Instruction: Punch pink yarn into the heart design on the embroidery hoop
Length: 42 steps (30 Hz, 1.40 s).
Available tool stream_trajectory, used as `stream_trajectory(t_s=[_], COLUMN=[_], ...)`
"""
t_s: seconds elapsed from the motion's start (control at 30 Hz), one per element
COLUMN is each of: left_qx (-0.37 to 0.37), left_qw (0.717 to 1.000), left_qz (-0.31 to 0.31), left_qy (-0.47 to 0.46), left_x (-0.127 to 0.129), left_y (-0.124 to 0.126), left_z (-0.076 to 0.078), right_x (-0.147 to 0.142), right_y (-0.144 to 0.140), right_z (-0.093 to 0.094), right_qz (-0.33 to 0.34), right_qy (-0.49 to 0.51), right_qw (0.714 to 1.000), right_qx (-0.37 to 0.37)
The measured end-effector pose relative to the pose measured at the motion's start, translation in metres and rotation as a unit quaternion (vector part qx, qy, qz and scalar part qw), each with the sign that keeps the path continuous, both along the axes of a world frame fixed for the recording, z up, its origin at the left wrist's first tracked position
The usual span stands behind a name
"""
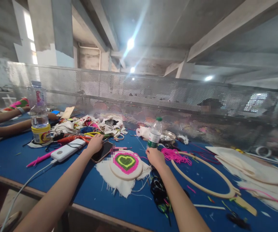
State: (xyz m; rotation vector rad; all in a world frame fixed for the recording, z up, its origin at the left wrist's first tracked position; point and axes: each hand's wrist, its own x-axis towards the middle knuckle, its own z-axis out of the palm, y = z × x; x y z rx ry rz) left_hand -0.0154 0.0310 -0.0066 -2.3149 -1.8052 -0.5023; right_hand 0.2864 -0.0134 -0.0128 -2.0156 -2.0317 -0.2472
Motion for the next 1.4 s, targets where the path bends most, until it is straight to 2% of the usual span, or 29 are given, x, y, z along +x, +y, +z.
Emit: stream_trajectory(t_s=[0.1,0.3,0.43,0.57,0.63,0.77,0.87,1.0,1.07,1.27,1.4], left_qx=[0.030,0.013,0.014,0.018,0.022,0.031,0.055,0.121,0.125,0.091,0.091], left_qw=[0.999,0.994,0.992,0.993,0.993,0.993,0.994,0.988,0.985,0.974,0.983], left_qz=[0.032,0.106,0.120,0.118,0.119,0.116,0.091,0.020,0.001,0.015,0.008], left_qy=[0.002,-0.003,0.019,0.022,0.011,-0.015,-0.039,-0.089,-0.122,-0.209,-0.162], left_x=[-0.006,-0.011,-0.007,-0.006,-0.006,-0.007,-0.007,-0.004,-0.001,0.016,0.031], left_y=[0.002,0.006,0.009,0.011,0.012,0.016,0.021,0.026,0.024,0.004,-0.008], left_z=[-0.001,-0.011,-0.010,-0.009,-0.010,-0.016,-0.017,-0.008,-0.001,0.010,0.008], right_x=[0.001,0.001,-0.001,0.002,0.006,0.019,0.025,0.026,0.024,0.020,0.020], right_y=[0.000,-0.002,-0.008,-0.012,-0.010,0.001,0.009,0.011,0.008,0.002,0.005], right_z=[0.000,0.002,0.011,0.017,0.015,0.001,-0.008,-0.009,-0.006,0.000,-0.005], right_qz=[0.006,0.014,-0.002,-0.008,-0.007,0.019,0.025,0.013,0.009,0.000,-0.012], right_qy=[0.007,0.023,0.048,0.078,0.103,0.189,0.229,0.213,0.197,0.179,0.170], right_qw=[1.000,0.999,0.999,0.989,0.984,0.969,0.960,0.966,0.970,0.973,0.977], right_qx=[0.008,0.028,-0.018,-0.124,-0.144,-0.156,-0.157,-0.145,-0.144,-0.144,-0.127])
